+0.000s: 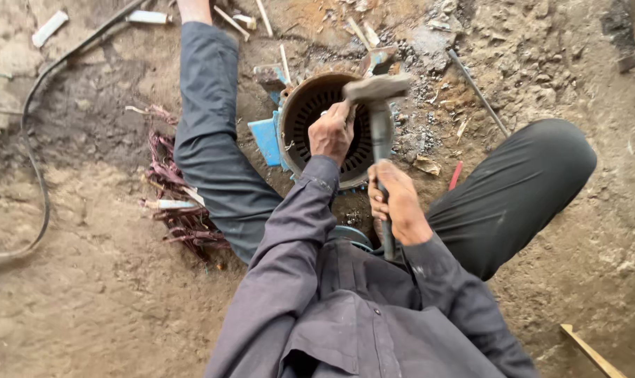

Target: The person sits on the ground and uses pliers to cut copper windings from a motor stator. They then use a metal bar and a hammer to pry and break apart the remaining windings inside the stator slots.

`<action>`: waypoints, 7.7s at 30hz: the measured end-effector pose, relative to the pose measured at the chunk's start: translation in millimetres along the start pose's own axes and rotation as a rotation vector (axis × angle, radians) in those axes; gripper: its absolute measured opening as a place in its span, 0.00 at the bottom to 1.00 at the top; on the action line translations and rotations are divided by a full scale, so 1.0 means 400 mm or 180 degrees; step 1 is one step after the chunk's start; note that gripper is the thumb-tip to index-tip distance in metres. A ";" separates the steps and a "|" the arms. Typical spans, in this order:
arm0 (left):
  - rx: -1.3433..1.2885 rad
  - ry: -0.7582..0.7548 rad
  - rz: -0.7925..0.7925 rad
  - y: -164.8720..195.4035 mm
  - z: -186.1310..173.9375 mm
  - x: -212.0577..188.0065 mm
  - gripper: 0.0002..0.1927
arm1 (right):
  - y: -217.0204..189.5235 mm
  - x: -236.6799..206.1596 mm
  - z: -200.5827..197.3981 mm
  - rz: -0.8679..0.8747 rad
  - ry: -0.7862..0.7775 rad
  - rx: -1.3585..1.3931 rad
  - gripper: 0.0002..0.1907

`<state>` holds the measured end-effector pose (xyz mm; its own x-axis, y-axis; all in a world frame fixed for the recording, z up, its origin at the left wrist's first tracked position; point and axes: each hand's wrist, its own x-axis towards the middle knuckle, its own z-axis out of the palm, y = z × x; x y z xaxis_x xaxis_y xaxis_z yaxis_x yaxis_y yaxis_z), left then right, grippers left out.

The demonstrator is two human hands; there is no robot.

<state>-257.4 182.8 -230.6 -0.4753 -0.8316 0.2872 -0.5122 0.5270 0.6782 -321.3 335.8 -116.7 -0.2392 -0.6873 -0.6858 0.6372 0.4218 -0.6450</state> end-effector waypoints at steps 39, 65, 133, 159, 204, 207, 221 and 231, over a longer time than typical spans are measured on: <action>-0.3363 -0.0968 -0.1220 0.045 0.064 0.092 0.16 | 0.012 0.082 -0.299 0.0256 0.0391 0.1544 0.22; 0.1253 -0.1032 0.0050 0.070 -0.253 -0.168 0.08 | 0.021 0.085 -0.284 0.0321 0.0184 0.1587 0.20; -0.1700 -0.0801 -0.0794 -0.121 -0.090 0.264 0.14 | 0.002 0.069 -0.213 0.0417 0.0475 0.1158 0.20; -0.0451 -0.0700 -0.0235 -0.011 -0.047 0.131 0.11 | -0.018 0.050 -0.182 0.0244 0.0496 0.0870 0.22; -0.0636 0.0540 0.0929 0.074 -0.085 0.057 0.06 | -0.060 -0.160 0.228 -0.0154 -0.0416 0.0318 0.19; -0.0605 0.0494 0.0898 0.069 -0.082 0.060 0.07 | -0.065 -0.186 0.228 -0.0052 -0.0530 0.0431 0.19; -0.0226 0.0200 0.0698 0.065 -0.037 0.072 0.08 | -0.075 -0.170 0.237 -0.0491 -0.0687 0.0168 0.18; 0.0331 -0.0484 0.0265 0.043 -0.020 0.055 0.12 | -0.094 -0.176 0.206 -0.0395 -0.0710 0.0467 0.15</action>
<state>-271.1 172.3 -207.2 -0.6177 -0.7525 0.2285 -0.5340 0.6146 0.5806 -268.1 319.5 -16.4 -0.1654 -0.8483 -0.5031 0.7161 0.2475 -0.6527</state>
